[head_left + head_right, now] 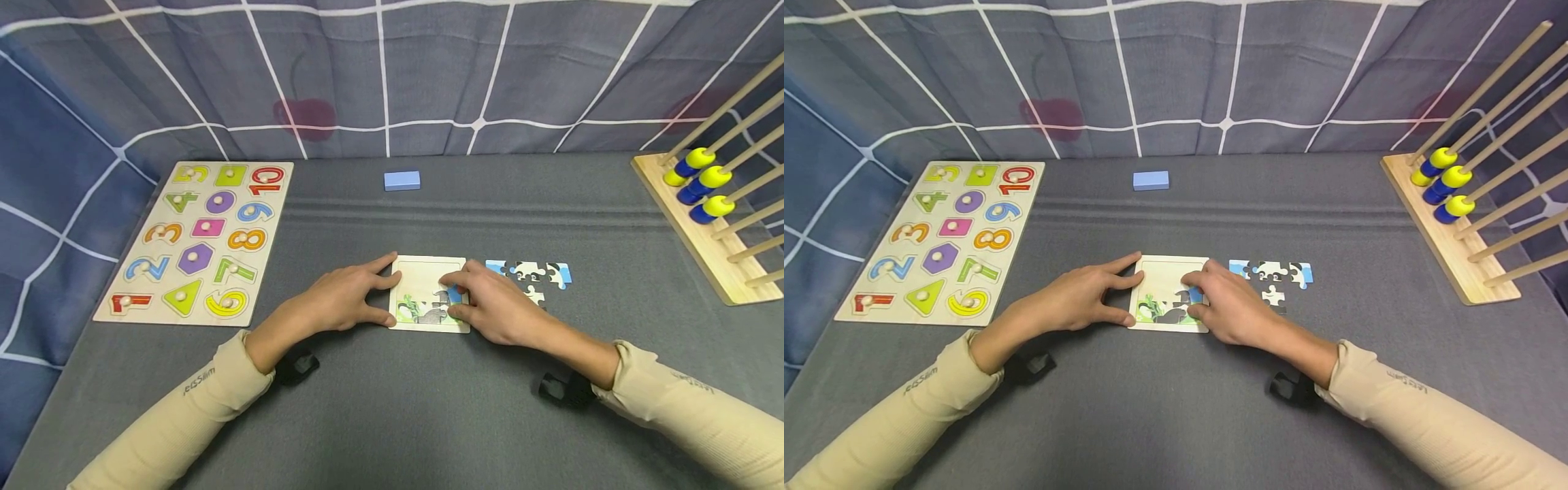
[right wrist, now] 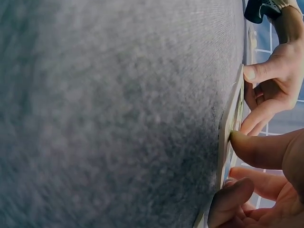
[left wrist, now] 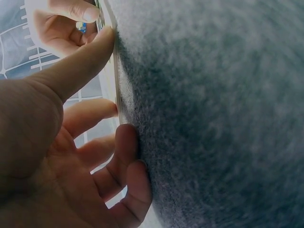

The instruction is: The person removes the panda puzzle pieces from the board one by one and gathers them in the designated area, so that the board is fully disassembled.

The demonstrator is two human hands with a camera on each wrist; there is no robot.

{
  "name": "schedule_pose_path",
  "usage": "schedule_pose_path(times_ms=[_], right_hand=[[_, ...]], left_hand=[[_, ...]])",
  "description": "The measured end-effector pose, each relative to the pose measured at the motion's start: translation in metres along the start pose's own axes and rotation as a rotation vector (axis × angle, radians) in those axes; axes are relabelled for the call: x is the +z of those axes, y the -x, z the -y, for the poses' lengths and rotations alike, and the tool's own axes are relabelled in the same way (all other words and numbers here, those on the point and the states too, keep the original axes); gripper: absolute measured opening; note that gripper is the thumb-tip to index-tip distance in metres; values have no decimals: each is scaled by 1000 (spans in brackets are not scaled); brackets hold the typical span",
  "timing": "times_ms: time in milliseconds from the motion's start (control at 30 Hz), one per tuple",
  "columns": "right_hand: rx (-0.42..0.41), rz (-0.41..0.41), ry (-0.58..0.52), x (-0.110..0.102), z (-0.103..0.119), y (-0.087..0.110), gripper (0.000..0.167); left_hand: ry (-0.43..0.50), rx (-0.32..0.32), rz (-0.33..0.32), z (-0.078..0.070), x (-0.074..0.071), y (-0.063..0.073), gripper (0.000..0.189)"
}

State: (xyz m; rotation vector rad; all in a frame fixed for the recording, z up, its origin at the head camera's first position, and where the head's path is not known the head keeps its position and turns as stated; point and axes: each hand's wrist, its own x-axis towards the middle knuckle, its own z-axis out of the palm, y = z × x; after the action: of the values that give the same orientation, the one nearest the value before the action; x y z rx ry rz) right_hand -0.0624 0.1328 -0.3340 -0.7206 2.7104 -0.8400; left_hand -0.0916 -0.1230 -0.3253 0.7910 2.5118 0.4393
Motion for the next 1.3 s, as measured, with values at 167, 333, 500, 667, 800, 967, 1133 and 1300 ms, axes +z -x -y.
schedule_pose_path(times_ms=[167,333,500,667,800,967,1133,1300], right_hand=[[-5,-25,34,0,-1,0,36],[-5,-47,47,-2,-2,1,35],[-36,-45,28,-3,-4,2,33],[-71,-44,-16,-4,-6,1,32],[-86,-32,-66,-6,-9,-1,31],[-85,-26,-104,-7,-10,-3,31],[-66,-19,-164,-8,-11,-4,30],[-37,-30,-196,-7,-12,-4,30]], left_hand=[[-4,-12,9,-1,-1,0,76],[-4,-10,7,-1,0,0,75],[-8,-2,3,0,0,0,75],[-11,-1,5,1,0,0,75],[-14,9,2,1,-1,1,75],[-15,13,1,1,-1,0,74],[-16,14,0,1,0,0,74],[-16,13,1,1,0,0,75]])
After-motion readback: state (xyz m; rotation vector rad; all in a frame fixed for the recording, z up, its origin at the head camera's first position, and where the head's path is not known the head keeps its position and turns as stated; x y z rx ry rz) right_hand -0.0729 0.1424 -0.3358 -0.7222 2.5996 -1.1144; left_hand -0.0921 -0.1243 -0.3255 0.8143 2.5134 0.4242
